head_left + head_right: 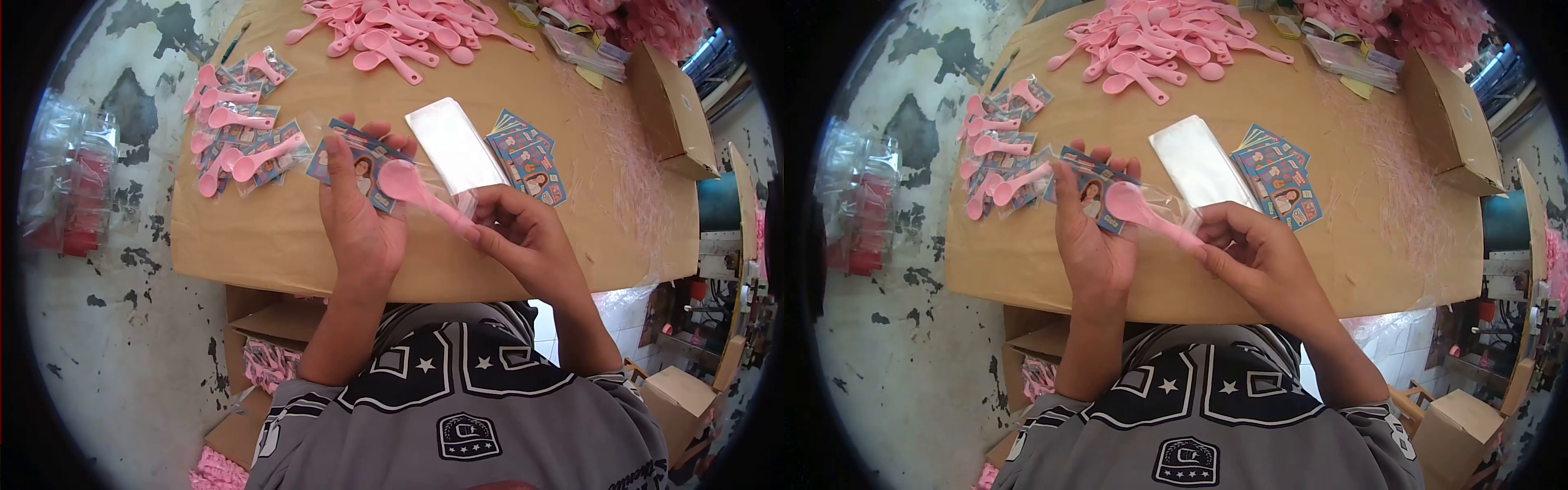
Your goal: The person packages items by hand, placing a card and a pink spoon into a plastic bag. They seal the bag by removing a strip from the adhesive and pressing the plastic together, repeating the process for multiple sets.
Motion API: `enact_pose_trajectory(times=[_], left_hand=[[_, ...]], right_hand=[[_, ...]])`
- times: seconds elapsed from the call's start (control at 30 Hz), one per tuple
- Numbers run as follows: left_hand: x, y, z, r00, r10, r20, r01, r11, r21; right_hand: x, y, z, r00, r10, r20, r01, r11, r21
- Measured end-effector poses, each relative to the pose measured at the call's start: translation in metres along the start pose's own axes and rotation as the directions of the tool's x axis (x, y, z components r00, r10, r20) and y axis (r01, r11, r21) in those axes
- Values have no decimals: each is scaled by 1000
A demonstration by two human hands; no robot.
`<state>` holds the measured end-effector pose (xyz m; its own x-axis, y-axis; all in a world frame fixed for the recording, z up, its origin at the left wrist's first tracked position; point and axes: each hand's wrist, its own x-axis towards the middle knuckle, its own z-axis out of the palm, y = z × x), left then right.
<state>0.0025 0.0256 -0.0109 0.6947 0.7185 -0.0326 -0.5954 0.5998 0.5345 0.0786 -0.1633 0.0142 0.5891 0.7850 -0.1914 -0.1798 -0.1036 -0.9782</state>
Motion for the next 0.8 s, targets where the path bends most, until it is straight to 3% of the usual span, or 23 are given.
enact_pose_trajectory(times=[0.2, 0.3, 0.4, 0.5, 0.57, 0.63, 0.7, 0.77, 0.8], left_hand=[[-6, -1, 6, 995, -89, 36, 91, 994, -60], [-13, -9, 13, 977, -203, 62, 209, 971, -113], [-20, -15, 16, 957, -275, 97, 287, 947, -146], [-22, -17, 11, 940, -318, 123, 333, 934, -126], [-19, -16, 5, 931, -342, 127, 354, 931, -92], [-17, -13, 8, 928, -354, 115, 364, 927, -92], [-14, -8, 10, 930, -354, 101, 364, 926, -98], [-9, -3, 11, 934, -345, 88, 354, 929, -109], [-6, 0, 10, 928, -354, 112, 366, 924, -113]], right_hand=[[6, 2, 10, 989, -145, -6, 142, 960, 242], [10, 11, 15, 974, -208, -86, 220, 962, 161], [14, 27, 18, 935, -305, -182, 302, 952, -48], [15, 34, 22, 900, -358, -251, 355, 933, -60], [14, 27, 22, 808, -520, -277, 436, 844, -314], [11, 19, 21, 714, -649, -262, 499, 735, -459], [9, 13, 3, 639, -769, -20, 598, 513, -616], [3, 5, -6, 637, -767, 77, 639, 469, -609], [1, 5, -12, 654, -756, 38, 624, 510, -592]])
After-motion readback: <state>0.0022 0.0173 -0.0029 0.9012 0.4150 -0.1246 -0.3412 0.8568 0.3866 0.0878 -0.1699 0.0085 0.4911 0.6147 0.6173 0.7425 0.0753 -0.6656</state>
